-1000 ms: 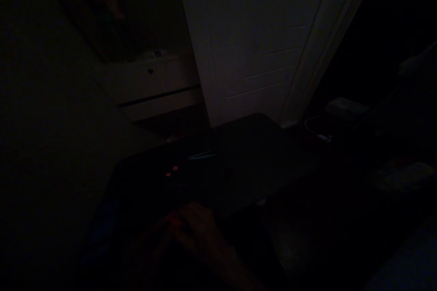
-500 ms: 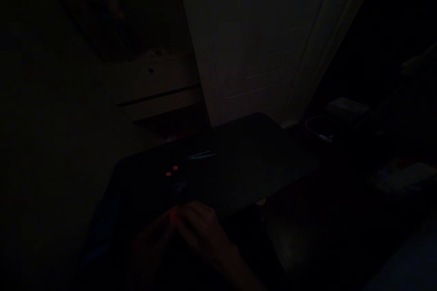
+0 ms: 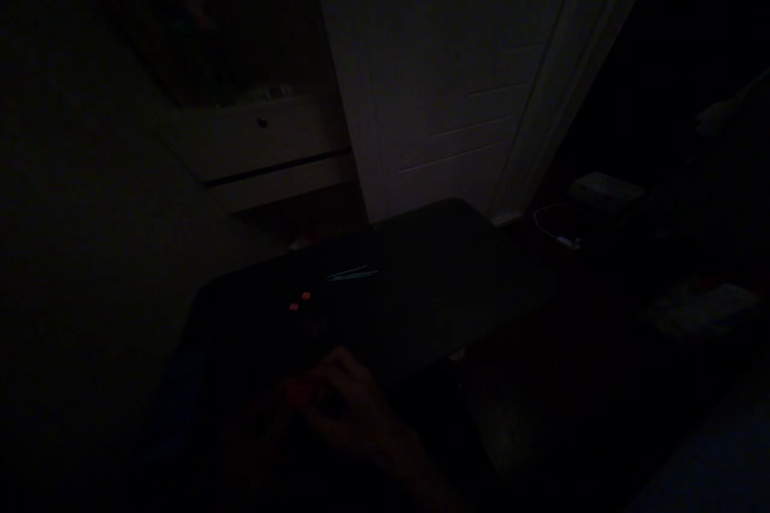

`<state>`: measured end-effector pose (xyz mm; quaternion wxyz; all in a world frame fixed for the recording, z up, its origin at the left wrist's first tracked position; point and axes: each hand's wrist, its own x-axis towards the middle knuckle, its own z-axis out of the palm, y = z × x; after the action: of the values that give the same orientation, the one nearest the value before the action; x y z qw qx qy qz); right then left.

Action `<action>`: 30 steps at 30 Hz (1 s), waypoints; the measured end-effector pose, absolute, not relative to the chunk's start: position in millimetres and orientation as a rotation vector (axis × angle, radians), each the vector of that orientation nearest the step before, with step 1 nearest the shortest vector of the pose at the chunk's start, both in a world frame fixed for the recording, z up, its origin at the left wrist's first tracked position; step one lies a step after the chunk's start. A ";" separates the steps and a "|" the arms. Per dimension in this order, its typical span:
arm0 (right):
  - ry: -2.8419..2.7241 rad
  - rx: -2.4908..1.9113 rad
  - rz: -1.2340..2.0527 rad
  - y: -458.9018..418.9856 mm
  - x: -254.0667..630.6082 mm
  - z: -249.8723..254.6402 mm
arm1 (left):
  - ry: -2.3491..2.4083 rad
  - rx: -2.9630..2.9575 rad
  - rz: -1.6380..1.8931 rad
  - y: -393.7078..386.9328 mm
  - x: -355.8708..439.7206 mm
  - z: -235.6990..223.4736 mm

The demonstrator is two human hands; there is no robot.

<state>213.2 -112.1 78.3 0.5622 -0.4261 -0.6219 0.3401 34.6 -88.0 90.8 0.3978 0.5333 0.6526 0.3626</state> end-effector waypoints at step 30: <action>-1.442 -1.030 0.629 -106.3 217.2 74.0 | 1.526 1.476 0.917 -89.9 43.2 92.3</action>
<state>217.2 -106.3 74.0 0.5896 -0.4425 -0.6192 0.2704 43.2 -89.9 92.3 0.4029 0.5841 0.6040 0.3630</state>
